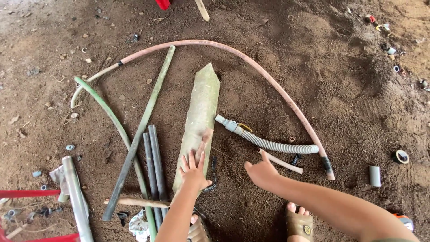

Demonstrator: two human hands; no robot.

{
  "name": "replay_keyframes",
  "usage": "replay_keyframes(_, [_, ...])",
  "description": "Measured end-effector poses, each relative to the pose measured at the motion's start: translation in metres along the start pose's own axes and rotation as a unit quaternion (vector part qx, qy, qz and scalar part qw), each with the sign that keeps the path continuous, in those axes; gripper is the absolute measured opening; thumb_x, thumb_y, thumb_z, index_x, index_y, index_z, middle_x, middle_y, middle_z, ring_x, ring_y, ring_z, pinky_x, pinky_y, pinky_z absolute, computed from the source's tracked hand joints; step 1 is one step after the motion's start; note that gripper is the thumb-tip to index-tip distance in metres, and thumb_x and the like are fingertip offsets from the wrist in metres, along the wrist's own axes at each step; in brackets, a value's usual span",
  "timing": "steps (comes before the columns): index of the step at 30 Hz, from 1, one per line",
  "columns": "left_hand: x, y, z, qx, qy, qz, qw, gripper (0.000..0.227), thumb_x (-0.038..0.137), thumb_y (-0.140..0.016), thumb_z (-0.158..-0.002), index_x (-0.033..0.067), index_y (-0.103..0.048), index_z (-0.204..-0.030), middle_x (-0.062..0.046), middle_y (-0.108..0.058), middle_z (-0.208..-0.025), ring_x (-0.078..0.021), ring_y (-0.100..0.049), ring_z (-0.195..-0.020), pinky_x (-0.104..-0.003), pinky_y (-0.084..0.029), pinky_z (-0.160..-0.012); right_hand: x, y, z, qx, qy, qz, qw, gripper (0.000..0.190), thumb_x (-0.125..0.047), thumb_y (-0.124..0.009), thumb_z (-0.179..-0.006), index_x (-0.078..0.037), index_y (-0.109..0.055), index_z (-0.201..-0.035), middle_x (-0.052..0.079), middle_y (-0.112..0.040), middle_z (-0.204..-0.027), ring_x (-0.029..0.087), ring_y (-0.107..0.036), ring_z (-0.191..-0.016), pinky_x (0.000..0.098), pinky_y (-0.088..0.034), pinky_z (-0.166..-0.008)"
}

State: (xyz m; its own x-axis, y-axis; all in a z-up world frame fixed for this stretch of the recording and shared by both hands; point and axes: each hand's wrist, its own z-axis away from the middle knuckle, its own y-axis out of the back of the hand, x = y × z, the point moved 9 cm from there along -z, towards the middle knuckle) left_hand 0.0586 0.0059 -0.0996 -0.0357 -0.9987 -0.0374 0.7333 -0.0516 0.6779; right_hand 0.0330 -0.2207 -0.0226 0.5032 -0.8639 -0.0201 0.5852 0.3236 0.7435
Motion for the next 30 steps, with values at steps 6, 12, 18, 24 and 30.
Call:
replay_keyframes(6, [0.002, 0.009, 0.009, -0.002, 0.001, 0.005, 1.000, 0.128, 0.064, -0.073, -0.095, 0.0297, 0.024, -0.172, -0.022, 0.027, -0.177, -0.0530, 0.020, -0.161, -0.065, -0.012, -0.129, 0.004, 0.005, 0.019, -0.003, -0.005, -0.001, 1.000, 0.054, 0.012, -0.056, -0.096, 0.008, -0.048, -0.149, 0.015, -0.074, -0.087, 0.039, -0.076, -0.092, 0.0734, -0.002, -0.129])
replay_keyframes(12, [0.003, 0.008, 0.010, -0.016, 0.012, -0.006, 1.000, 0.128, 0.065, -0.072, -0.094, 0.0295, 0.023, -0.172, -0.022, 0.027, -0.178, -0.0531, 0.020, -0.161, -0.066, -0.010, -0.129, -0.010, 0.019, -0.025, 0.015, -0.006, -0.030, 0.999, 0.059, 0.013, -0.058, -0.092, 0.008, -0.048, -0.149, 0.014, -0.076, -0.089, 0.038, -0.077, -0.095, 0.0742, -0.002, -0.129])
replay_keyframes(18, [0.001, 0.007, 0.007, -0.006, 0.007, -0.001, 1.000, 0.129, 0.065, -0.073, -0.093, 0.0299, 0.023, -0.172, -0.022, 0.026, -0.177, -0.0533, 0.018, -0.161, -0.064, -0.013, -0.130, -0.018, 0.015, -0.057, 0.045, 0.015, 0.008, 0.999, 0.055, 0.016, -0.059, -0.091, 0.009, -0.051, -0.144, 0.015, -0.073, -0.081, 0.037, -0.076, -0.085, 0.0718, -0.005, -0.130])
replay_keyframes(24, [0.005, 0.016, 0.017, -0.005, 0.005, 0.007, 1.000, 0.125, 0.062, -0.073, -0.095, 0.0300, 0.020, -0.173, -0.022, 0.025, -0.178, -0.0523, 0.017, -0.162, -0.064, -0.013, -0.130, 0.011, -0.022, -0.030, 0.015, -0.020, -0.003, 1.000, 0.063, 0.009, -0.062, -0.093, 0.006, -0.044, -0.153, 0.009, -0.073, -0.082, 0.031, -0.076, -0.083, 0.0751, -0.004, -0.129])
replay_keyframes(30, [0.006, 0.016, 0.019, -0.031, -0.002, -0.012, 0.999, 0.125, 0.058, -0.070, -0.096, 0.0246, 0.022, -0.173, -0.023, 0.036, -0.174, -0.0555, 0.028, -0.156, -0.074, -0.007, -0.126, 0.011, -0.038, -0.007, -0.020, -0.005, 0.032, 0.999, 0.051, 0.001, -0.052, -0.103, 0.007, -0.035, -0.150, -0.002, -0.060, -0.063, 0.026, -0.069, -0.066, 0.0778, 0.003, -0.129])
